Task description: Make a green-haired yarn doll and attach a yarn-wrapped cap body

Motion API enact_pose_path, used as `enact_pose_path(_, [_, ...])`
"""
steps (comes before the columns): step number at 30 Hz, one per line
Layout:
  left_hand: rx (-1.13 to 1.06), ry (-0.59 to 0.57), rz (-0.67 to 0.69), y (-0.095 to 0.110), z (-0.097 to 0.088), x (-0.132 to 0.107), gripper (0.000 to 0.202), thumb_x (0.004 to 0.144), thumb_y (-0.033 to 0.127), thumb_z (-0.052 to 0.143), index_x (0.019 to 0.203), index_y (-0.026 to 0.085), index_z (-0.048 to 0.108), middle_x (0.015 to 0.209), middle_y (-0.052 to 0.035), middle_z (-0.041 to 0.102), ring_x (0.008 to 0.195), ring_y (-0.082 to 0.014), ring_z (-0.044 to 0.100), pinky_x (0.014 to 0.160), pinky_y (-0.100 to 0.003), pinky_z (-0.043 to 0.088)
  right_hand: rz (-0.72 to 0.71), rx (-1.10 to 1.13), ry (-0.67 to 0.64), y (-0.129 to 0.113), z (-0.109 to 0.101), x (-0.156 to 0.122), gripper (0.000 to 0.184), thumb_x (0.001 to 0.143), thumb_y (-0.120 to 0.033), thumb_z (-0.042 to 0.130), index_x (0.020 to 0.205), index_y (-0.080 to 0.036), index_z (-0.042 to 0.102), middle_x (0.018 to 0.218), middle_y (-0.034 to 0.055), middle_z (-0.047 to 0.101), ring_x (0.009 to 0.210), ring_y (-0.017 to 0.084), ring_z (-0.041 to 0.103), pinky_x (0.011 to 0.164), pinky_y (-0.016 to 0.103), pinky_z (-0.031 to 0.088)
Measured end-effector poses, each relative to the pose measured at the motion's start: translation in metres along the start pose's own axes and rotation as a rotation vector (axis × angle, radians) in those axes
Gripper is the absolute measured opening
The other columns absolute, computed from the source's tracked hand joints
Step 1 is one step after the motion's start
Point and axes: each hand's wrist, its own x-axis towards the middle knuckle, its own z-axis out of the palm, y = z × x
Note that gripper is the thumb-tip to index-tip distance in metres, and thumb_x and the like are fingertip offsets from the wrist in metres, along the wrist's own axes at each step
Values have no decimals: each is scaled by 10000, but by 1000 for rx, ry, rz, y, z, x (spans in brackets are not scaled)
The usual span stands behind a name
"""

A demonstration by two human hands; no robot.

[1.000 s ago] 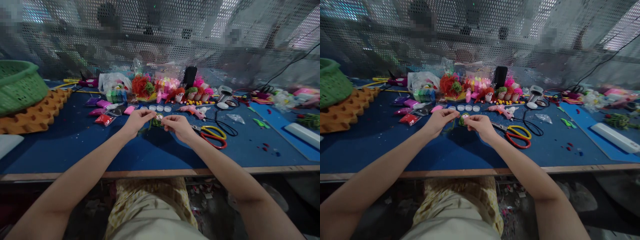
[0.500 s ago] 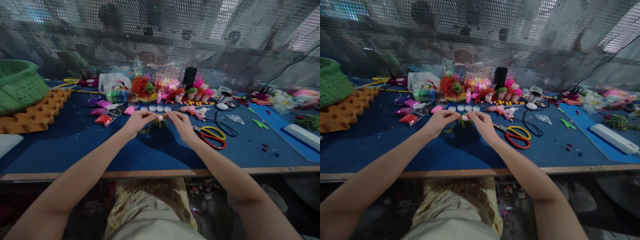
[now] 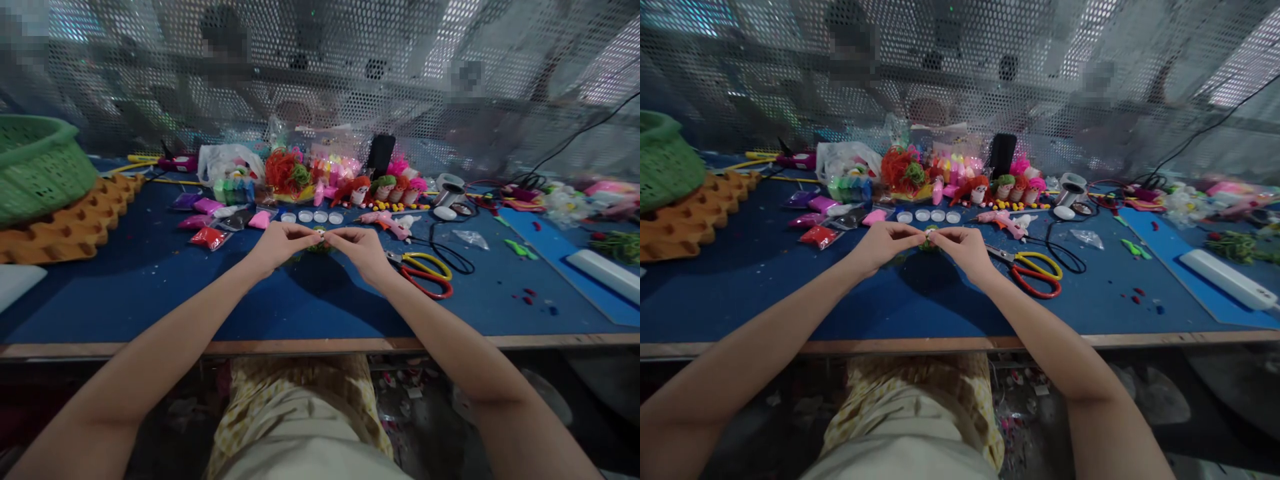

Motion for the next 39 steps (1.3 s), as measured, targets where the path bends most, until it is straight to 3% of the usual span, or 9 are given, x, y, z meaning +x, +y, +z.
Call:
enact_pose_path(12, [131, -75, 36, -4, 2, 1, 299, 787, 440, 749, 851, 149, 771, 768, -35, 733, 691, -158, 596, 659, -290, 425, 57, 77, 33, -2, 5, -2, 294, 619, -470, 877, 715, -211, 777, 710, 23, 719, 705, 149, 618, 715, 329, 493])
enact_pose_path(21, [-57, 42, 5, -4, 12, 0, 275, 827, 440, 694, 847, 168, 731, 867, -37, 743, 826, -168, 627, 805, -306, 471, 174, 149, -53, -6, 8, -6, 346, 574, -468, 902, 696, -188, 740, 685, 7, 666, 637, 108, 541, 638, 292, 430])
enact_pose_path(32, [-344, -7, -78, -8, 21, -1, 475, 704, 607, 814, 852, 159, 760, 906, -66, 761, 873, -180, 659, 902, -352, 508, 196, 151, -82, -5, 11, -7, 390, 544, -486, 920, 707, -195, 718, 661, -23, 622, 631, 104, 525, 634, 288, 435])
enact_pose_path(39, [-362, -5, -88, -7, 20, -2, 495, 665, 632, 847, 822, 168, 767, 868, -63, 761, 856, -185, 660, 850, -337, 510, 163, 96, -80, -10, 6, -7, 361, 522, -460, 943, 696, -200, 762, 688, -6, 675, 664, 116, 545, 664, 297, 441])
